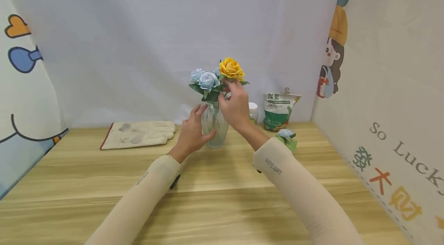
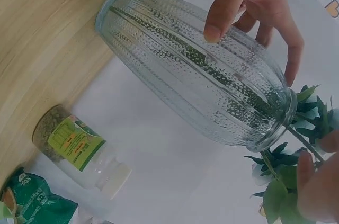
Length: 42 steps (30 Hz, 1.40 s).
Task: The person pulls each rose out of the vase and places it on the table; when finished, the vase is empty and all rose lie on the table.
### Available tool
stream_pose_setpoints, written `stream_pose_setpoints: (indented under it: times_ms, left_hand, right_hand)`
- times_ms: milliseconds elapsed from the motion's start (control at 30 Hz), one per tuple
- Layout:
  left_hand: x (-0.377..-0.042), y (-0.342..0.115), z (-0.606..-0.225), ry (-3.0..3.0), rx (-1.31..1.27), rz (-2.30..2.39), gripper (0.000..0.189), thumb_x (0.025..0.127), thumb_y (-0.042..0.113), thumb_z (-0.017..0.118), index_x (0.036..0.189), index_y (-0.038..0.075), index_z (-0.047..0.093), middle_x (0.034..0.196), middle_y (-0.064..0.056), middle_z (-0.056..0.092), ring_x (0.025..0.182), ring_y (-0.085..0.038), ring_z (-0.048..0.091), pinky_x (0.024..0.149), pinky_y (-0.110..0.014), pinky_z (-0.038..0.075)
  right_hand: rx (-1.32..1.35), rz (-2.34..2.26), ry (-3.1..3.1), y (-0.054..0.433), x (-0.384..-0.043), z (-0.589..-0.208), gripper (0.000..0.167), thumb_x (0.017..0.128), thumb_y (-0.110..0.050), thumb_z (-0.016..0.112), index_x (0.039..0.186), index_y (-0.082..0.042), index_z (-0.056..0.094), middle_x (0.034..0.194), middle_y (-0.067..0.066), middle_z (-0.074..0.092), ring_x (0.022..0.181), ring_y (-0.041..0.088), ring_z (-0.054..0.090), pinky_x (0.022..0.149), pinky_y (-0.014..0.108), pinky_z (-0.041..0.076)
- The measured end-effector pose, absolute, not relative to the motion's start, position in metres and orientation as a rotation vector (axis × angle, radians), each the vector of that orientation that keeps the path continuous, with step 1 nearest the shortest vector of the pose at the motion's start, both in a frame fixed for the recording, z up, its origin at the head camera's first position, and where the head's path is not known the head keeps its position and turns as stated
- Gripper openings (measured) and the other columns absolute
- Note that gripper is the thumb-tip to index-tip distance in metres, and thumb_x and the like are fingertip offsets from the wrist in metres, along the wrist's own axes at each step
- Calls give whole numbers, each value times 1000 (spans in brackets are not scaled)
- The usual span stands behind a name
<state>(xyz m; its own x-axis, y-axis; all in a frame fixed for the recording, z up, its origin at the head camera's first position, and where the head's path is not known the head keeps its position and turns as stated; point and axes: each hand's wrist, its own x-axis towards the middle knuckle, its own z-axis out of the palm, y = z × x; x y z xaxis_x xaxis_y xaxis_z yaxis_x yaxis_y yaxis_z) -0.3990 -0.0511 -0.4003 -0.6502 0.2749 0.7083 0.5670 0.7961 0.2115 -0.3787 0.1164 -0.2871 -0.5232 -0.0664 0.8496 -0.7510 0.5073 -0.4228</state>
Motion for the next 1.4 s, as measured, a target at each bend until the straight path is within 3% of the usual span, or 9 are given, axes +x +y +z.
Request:
stream_pose_setpoints:
  times_ms: [300, 600, 1067, 1233, 1400]
  left_hand:
    - [-399, -49, -400, -2280, -632, -563, 92, 82, 41, 79, 150, 18, 22, 147, -26, 38, 94, -43, 63, 78, -58, 48]
    - [-398, -47, -399, -2339, -624, -557, 92, 83, 44, 77, 151, 20, 21, 148, -24, 36, 98, -42, 63, 86, -58, 47]
    - [-396, -50, -396, -2398, -601, -569, 91, 85, 45, 75, 153, 18, 21, 145, -23, 36, 102, -43, 61, 87, -58, 45]
    - [-395, -50, -395, -2396, -595, -574, 90, 85, 45, 75, 152, 18, 22, 147, -23, 35, 103, -43, 61, 87, -57, 45]
    - [-395, -51, -396, -2394, -593, -558, 90, 85, 45, 75, 152, 18, 22, 147, -23, 34, 102, -43, 62, 86, -57, 46]
  right_hand:
    - [707, 973, -1783, 118, -385, -277, 32, 84, 11, 66, 115, 8, 61, 108, 22, 61, 83, 33, 69, 73, 44, 56]
    - [723, 970, -1695, 119, -383, -270, 29, 83, 11, 66, 112, 7, 64, 105, 23, 62, 80, 35, 68, 65, 47, 55]
    - [779, 1025, -1609, 117, -381, -254, 30, 86, 10, 66, 115, 5, 65, 108, 17, 66, 81, 27, 69, 62, 36, 55]
    - [786, 1047, -1568, 116, -378, -246, 34, 84, 14, 67, 117, 7, 64, 108, 20, 66, 80, 32, 68, 62, 38, 55]
    - [763, 1073, -1527, 117, -370, -236, 35, 82, 17, 66, 116, 9, 63, 108, 22, 66, 80, 33, 67, 64, 27, 53]
